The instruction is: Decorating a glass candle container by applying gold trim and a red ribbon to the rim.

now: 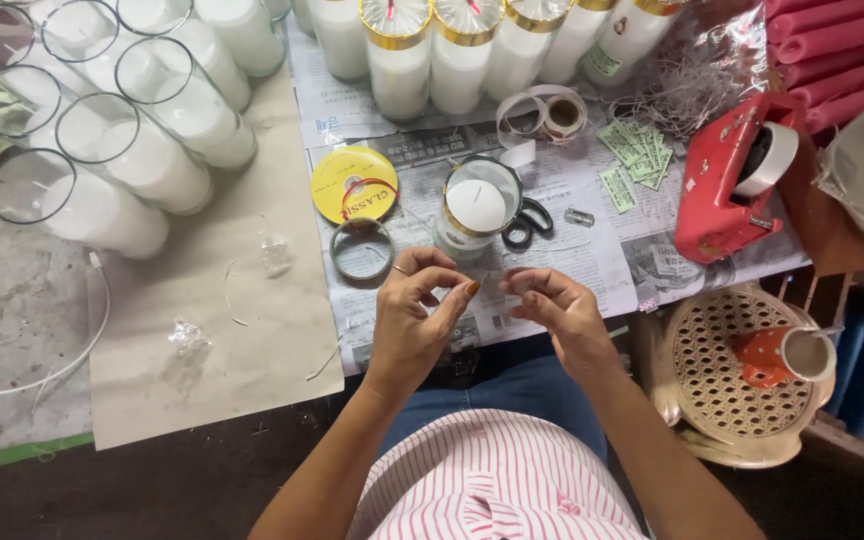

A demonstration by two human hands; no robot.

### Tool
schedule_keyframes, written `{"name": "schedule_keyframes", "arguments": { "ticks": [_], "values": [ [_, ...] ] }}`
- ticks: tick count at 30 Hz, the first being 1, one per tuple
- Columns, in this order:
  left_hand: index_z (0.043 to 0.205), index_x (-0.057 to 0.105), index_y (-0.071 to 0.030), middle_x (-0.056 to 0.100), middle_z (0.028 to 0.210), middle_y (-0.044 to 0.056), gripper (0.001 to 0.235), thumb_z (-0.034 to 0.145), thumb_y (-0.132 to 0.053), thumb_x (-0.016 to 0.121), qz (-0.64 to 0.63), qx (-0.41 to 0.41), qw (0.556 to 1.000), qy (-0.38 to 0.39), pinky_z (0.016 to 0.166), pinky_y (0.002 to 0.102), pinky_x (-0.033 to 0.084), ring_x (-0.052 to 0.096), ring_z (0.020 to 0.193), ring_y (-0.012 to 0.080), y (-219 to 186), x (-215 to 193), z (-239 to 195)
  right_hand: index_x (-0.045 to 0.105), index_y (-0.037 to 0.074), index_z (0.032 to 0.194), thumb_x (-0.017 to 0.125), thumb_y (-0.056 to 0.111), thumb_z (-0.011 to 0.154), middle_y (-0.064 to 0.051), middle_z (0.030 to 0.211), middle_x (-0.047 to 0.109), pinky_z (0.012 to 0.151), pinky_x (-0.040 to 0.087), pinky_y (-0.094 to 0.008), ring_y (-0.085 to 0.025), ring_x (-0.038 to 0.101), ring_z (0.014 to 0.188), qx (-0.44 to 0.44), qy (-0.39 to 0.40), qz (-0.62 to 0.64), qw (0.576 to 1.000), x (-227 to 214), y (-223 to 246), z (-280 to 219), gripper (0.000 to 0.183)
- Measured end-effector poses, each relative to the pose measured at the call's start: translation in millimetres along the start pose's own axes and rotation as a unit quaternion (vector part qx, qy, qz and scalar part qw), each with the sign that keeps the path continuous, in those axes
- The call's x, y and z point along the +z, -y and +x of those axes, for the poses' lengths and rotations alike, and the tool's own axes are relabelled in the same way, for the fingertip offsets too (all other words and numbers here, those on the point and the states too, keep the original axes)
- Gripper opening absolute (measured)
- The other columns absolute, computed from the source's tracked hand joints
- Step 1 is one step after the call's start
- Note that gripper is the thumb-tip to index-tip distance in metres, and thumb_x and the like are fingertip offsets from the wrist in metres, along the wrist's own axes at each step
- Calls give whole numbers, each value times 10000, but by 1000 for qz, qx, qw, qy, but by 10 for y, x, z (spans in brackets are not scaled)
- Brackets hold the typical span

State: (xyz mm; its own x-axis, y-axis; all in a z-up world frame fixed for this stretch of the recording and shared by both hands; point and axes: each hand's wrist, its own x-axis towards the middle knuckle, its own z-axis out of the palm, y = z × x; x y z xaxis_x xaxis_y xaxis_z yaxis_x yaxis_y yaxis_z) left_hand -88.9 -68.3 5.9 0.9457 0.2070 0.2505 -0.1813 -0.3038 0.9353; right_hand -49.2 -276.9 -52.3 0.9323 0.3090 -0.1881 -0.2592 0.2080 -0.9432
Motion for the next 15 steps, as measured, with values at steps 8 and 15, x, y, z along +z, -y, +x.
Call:
{"name": "schedule_keyframes", "arguments": {
  "ticks": [8,15],
  "values": [
    [871,793,-132,672,1001,62,124,863,-252,823,0,-5,999,-38,652,257,534,668,805,193,158,5,134,703,-48,957,722,32,932,-172,1097,678,820,607,-317,-169,670,939,-143,-73,-94,983,81,48,216,87],
    [878,794,-136,647,1028,43,114,862,-241,834,-22,-3,995,-95,684,245,515,660,859,164,309,45,352,706,1,975,735,54,948,-129,1170,597,841,566,-265,-160,632,1011,-260,-130,-209,934,265,190,337,66]
  ]
}}
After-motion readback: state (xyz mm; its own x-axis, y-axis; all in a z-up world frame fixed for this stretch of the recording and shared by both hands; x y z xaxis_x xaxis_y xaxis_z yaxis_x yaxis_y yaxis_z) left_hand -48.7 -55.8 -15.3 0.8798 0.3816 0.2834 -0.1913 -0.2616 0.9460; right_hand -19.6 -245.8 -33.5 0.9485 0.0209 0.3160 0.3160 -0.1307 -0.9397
